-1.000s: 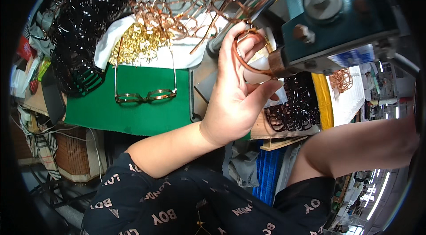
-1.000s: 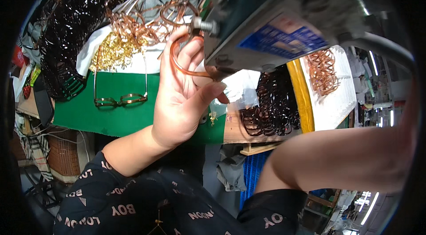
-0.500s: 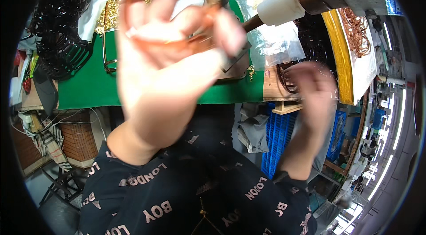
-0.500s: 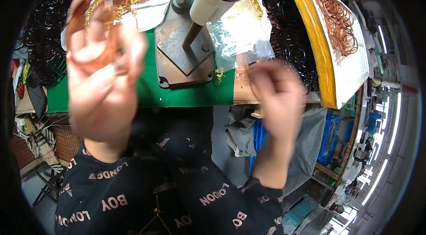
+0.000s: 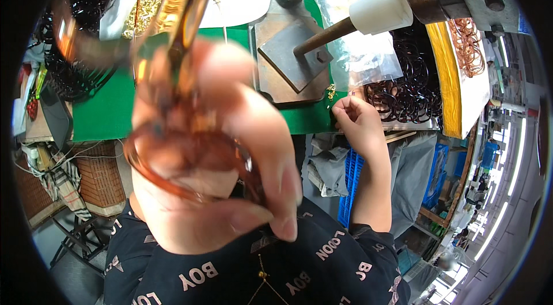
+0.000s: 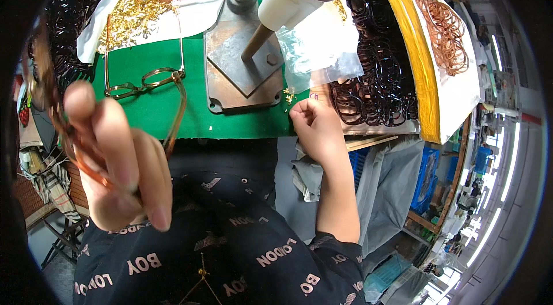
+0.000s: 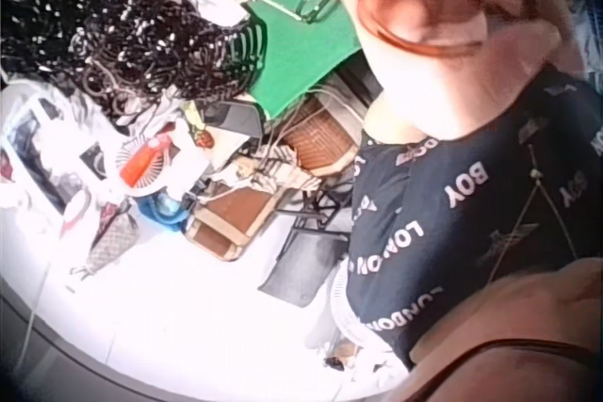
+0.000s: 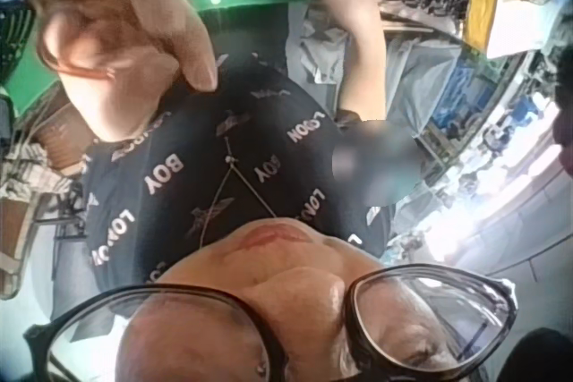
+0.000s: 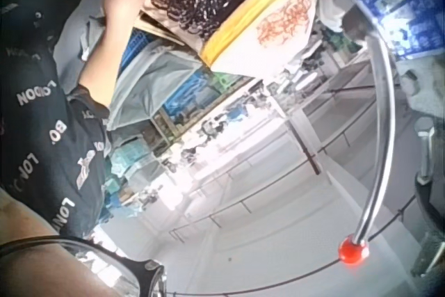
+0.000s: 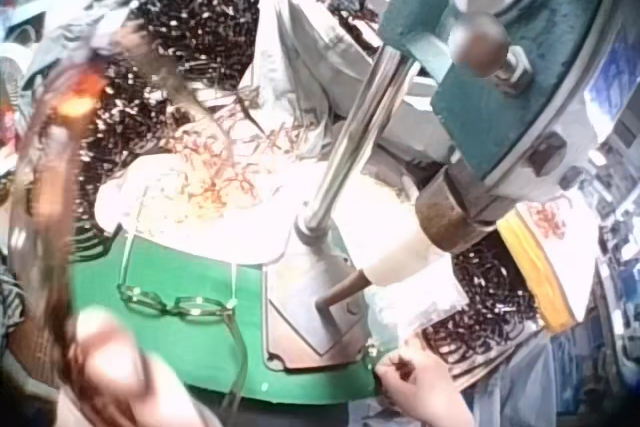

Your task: The person repeatedly picks up copper-colored eyeglass frames and uses a small handheld tool to press or adjust the bridge area. They handle multiple frames one at a time, placing each back on the green work surface after adjustment. The workspace contains loose metal parts and other frames.

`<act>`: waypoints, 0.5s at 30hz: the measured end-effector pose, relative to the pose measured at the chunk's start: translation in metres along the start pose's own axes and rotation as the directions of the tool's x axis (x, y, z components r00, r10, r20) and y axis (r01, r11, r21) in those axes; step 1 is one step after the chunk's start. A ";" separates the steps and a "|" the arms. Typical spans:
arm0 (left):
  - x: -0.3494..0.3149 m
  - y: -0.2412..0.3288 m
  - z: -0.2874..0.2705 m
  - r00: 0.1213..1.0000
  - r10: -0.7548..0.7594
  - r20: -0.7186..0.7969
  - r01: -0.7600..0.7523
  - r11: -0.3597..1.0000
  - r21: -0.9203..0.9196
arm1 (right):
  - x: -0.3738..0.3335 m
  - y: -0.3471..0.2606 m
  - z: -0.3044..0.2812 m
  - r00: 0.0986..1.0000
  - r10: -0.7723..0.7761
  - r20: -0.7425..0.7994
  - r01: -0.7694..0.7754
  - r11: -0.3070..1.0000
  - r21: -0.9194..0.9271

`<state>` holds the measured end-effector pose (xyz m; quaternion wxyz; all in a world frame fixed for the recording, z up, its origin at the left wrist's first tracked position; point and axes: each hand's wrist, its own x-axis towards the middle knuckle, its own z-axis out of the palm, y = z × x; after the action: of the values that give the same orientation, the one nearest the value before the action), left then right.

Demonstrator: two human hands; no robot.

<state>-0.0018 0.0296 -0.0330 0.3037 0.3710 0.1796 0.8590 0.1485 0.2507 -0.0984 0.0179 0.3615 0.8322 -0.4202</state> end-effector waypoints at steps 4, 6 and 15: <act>0.002 -0.008 0.000 0.947 -0.086 0.311 0.150 0.970 -0.190 | 0.004 -0.006 0.003 0.999 -0.051 -0.016 0.051 0.998 0.026; 0.006 -0.011 -0.001 0.869 -0.148 0.472 0.292 0.924 -0.246 | 0.005 -0.005 0.003 0.991 -0.128 -0.032 0.126 0.991 -0.040; -0.020 0.004 0.009 0.651 -0.732 0.202 0.754 0.654 -0.059 | 0.001 -0.019 0.001 0.939 -0.340 0.052 0.337 0.875 -0.347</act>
<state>0.0145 0.0144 -0.0357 0.6673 0.3103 0.2312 0.6364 0.1353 0.2432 -0.0865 0.0038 0.2037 0.9439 -0.2599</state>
